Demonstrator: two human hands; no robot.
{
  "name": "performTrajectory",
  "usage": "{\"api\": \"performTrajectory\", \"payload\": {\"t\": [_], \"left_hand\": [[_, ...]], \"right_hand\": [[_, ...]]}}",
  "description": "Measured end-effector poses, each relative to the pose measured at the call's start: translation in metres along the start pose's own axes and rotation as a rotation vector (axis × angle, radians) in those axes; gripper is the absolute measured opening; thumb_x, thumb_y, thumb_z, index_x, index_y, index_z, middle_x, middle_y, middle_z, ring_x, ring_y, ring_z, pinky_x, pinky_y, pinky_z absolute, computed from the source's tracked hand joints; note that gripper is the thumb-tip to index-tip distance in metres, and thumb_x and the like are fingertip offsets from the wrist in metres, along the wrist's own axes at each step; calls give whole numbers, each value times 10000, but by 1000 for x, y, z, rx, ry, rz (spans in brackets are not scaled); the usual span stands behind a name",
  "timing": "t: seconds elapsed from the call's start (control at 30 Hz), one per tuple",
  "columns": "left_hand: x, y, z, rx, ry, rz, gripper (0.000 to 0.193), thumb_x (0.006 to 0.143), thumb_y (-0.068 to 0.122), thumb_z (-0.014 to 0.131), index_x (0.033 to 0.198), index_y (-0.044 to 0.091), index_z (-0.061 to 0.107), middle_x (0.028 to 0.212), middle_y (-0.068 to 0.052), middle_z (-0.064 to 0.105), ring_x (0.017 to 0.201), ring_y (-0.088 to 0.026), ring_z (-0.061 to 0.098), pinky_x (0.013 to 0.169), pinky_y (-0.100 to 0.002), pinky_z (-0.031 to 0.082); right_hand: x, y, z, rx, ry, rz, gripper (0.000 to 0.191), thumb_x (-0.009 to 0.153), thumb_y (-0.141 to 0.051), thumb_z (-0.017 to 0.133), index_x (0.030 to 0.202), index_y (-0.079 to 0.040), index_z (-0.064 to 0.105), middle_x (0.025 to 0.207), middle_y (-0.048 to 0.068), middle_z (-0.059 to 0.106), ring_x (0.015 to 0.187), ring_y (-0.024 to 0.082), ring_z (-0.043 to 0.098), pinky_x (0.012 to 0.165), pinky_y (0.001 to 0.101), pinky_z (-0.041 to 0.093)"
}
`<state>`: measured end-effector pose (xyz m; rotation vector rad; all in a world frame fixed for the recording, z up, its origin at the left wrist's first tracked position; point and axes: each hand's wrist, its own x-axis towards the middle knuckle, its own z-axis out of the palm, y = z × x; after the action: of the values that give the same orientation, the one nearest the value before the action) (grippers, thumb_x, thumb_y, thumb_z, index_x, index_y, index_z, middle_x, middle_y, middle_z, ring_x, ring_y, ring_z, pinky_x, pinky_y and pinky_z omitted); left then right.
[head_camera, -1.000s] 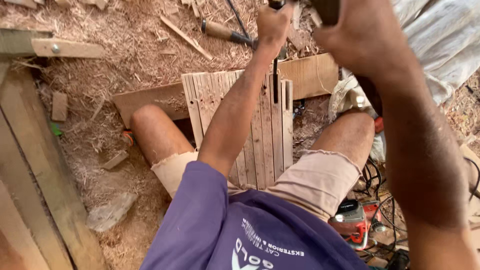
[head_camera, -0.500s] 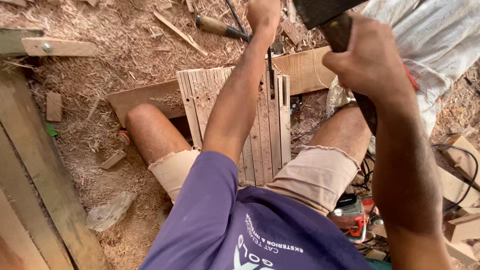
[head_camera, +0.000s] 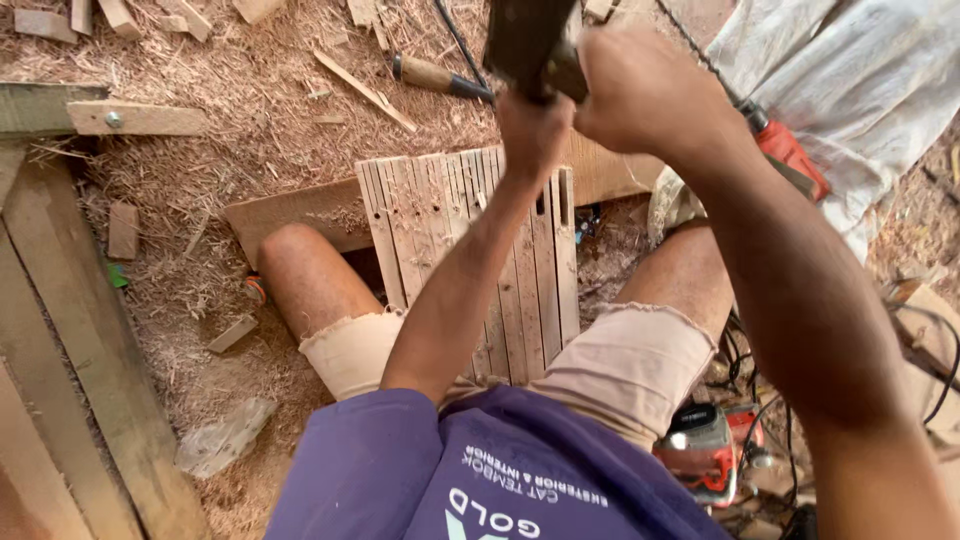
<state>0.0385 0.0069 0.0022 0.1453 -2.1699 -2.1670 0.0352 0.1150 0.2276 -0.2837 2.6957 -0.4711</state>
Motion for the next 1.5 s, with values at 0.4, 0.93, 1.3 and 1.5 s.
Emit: {"api": "performTrajectory", "payload": {"t": [0.4,0.93,1.3,1.5], "left_hand": [[23,-11,15,85,80,111,239,929,103,629,693,93,591,531,-23,572,376,-92,522,285,-270,458],[15,101,-35,-200,72,294,223,1014,190,663,837,56,669,580,-5,628,440,-76,633,360,-223,526],[13,26,-24,-209,68,320,212,1006,188,645,820,88,622,585,-20,643,434,-61,632,370,-205,540],[18,13,-25,-51,117,253,250,1024,204,652,799,100,619,567,-13,629,440,-62,640,381,-201,544]], "right_hand": [[-93,20,-44,543,264,273,204,920,-17,691,1092,74,627,775,91,642,566,174,640,489,347,569],[-267,63,174,1362,191,800,150,781,87,603,853,-17,523,574,59,524,403,173,513,382,327,435],[-258,87,196,1489,132,719,470,809,69,627,1193,-195,563,604,56,533,419,185,531,377,355,476],[-245,94,199,1425,-12,892,108,814,56,614,837,48,509,576,76,520,403,189,515,383,349,461]]}}
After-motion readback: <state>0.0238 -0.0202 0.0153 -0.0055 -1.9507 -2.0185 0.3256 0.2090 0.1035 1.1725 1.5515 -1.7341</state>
